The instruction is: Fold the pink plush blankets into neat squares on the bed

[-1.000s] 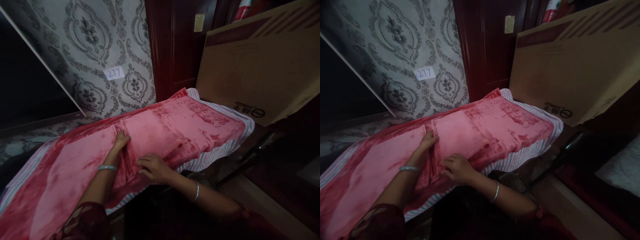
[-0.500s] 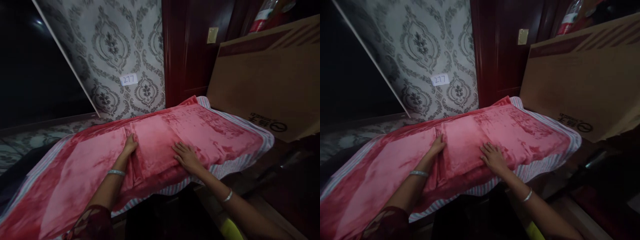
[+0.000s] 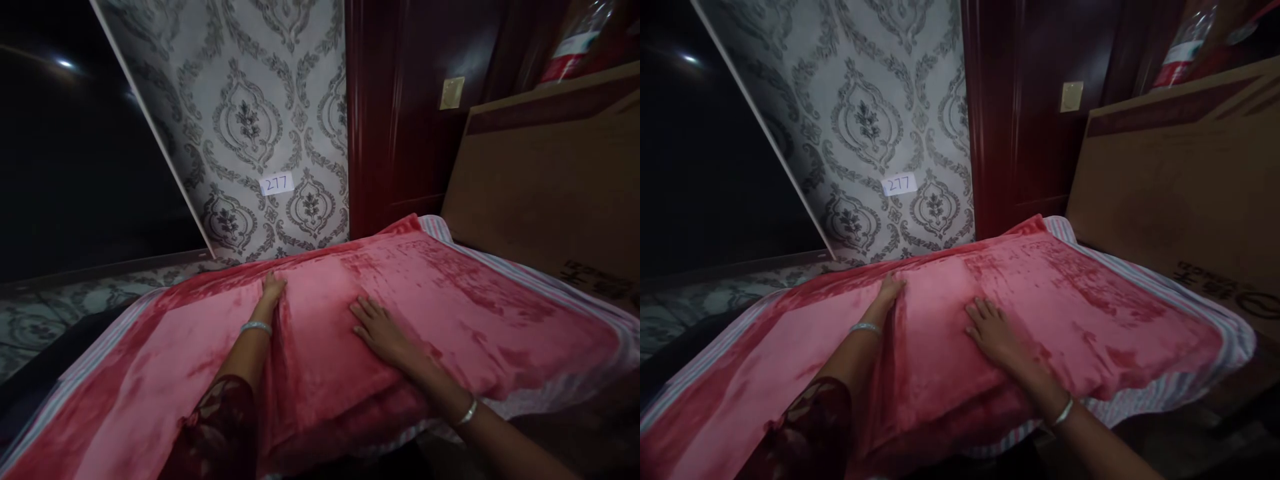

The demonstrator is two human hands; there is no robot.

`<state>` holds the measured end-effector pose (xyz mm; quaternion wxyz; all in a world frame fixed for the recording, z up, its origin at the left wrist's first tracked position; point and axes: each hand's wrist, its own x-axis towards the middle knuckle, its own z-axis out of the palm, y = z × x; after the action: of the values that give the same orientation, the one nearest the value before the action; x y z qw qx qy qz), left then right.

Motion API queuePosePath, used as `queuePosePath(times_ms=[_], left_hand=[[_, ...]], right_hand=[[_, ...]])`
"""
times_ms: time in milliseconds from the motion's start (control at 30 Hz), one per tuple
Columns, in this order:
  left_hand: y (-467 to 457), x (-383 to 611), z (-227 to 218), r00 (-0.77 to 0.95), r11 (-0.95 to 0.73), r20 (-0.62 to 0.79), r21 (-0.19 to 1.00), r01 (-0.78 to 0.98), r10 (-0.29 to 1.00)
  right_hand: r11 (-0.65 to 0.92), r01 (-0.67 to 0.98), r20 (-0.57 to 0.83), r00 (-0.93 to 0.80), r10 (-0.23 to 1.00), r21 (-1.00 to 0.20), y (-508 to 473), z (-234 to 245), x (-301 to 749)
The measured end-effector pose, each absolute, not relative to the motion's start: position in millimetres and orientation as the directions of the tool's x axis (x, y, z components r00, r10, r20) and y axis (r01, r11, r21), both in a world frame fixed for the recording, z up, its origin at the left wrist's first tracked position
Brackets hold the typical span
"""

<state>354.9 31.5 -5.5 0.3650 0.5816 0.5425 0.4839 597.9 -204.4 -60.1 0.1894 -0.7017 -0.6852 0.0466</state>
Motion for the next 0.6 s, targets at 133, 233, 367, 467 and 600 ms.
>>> queuePosePath(times_ms=[133,233,367,467,600], left_hand=[[55.1,358.4,-7.3,-0.043,-0.127,0.142,0.959,0.254,0.989],[68.1,356.4,-8.7,0.0,-0.135,0.14,0.962,0.238,0.99],[80.0,349.0,-11.0,-0.005,-0.185,0.193,0.946,0.267,0.981],[84.2,344.4,-18.5,-0.047,-0.216,0.241,0.929,0.301,0.969],[85.2,340.9,-35.8,-0.062,-0.218,0.25,0.923,0.317,0.966]], right_hand=[[0.082,0.941,0.231,-0.004,0.973,-0.328,-186.9,-59.7,611.0],[0.092,0.934,0.254,-0.002,0.967,-0.344,-153.9,-49.1,625.1],[0.162,0.887,0.281,-0.038,0.959,-0.433,-89.0,-31.0,639.7],[0.196,0.818,0.332,-0.006,0.943,-0.541,-40.0,-21.6,644.6],[0.187,0.757,0.334,0.043,0.942,-0.626,9.5,-19.4,646.2]])
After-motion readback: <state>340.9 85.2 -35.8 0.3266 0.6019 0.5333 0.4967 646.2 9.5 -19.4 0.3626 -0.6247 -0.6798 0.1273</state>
